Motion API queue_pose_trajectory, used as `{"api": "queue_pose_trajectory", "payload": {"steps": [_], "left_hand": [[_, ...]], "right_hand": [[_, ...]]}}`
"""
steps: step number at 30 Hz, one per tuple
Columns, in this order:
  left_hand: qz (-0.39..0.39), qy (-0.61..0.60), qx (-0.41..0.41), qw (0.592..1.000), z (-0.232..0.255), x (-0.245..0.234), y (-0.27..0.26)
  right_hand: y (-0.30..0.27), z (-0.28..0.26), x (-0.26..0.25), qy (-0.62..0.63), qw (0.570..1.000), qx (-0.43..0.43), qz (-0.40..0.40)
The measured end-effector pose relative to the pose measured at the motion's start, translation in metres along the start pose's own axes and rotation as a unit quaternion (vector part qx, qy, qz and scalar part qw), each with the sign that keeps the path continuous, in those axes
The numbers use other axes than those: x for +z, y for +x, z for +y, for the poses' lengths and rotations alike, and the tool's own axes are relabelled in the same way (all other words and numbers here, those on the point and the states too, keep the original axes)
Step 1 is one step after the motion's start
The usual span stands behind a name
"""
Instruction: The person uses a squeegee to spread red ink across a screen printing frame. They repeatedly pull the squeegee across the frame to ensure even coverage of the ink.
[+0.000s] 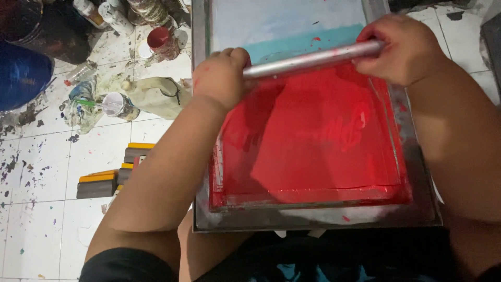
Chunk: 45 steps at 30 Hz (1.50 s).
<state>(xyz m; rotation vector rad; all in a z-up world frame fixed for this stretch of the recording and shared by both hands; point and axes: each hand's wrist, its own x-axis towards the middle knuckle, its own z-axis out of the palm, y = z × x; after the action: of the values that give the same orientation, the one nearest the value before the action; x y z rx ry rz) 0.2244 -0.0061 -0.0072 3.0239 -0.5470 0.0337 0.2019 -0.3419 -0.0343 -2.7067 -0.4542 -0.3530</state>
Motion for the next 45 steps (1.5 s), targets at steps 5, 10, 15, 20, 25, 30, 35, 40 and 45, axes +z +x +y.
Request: {"api": "queue_pose_trajectory", "payload": {"steps": [5, 10, 15, 20, 25, 30, 35, 40, 45], "left_hand": [[0.111, 0.096, 0.057, 0.987, -0.007, 0.046, -0.002], [0.077, 0.111, 0.021, 0.991, -0.003, 0.079, -0.031], [-0.057, 0.129, 0.026, 0.990, 0.009, 0.067, -0.064], [-0.062, 0.086, 0.046, 0.993, 0.020, 0.053, -0.104], [-0.097, 0.078, 0.034, 0.992, 0.031, 0.066, -0.155], [-0.038, 0.073, 0.046, 0.996, 0.033, 0.073, -0.200], [0.126, 0.048, 0.079, 0.988, 0.027, 0.087, -0.222], [0.300, 0.035, 0.147, 0.942, 0.047, 0.028, -0.243], [0.230, -0.040, 0.180, 0.956, 0.057, 0.002, -0.249]], "right_hand": [[-0.008, -0.013, 0.021, -0.162, 0.986, 0.000, -0.035], [-0.040, -0.027, 0.039, -0.224, 0.972, 0.017, -0.069], [-0.070, -0.044, 0.043, -0.218, 0.967, 0.070, -0.112], [-0.107, -0.067, 0.020, -0.181, 0.975, 0.064, -0.112], [-0.149, -0.089, 0.009, -0.121, 0.987, 0.034, -0.100], [-0.192, -0.094, 0.014, -0.101, 0.994, -0.019, -0.030], [-0.213, -0.094, 0.015, -0.073, 0.994, -0.062, 0.054], [-0.211, -0.123, -0.013, -0.117, 0.982, -0.119, 0.089], [-0.202, -0.149, -0.028, -0.246, 0.954, -0.087, 0.147]]}}
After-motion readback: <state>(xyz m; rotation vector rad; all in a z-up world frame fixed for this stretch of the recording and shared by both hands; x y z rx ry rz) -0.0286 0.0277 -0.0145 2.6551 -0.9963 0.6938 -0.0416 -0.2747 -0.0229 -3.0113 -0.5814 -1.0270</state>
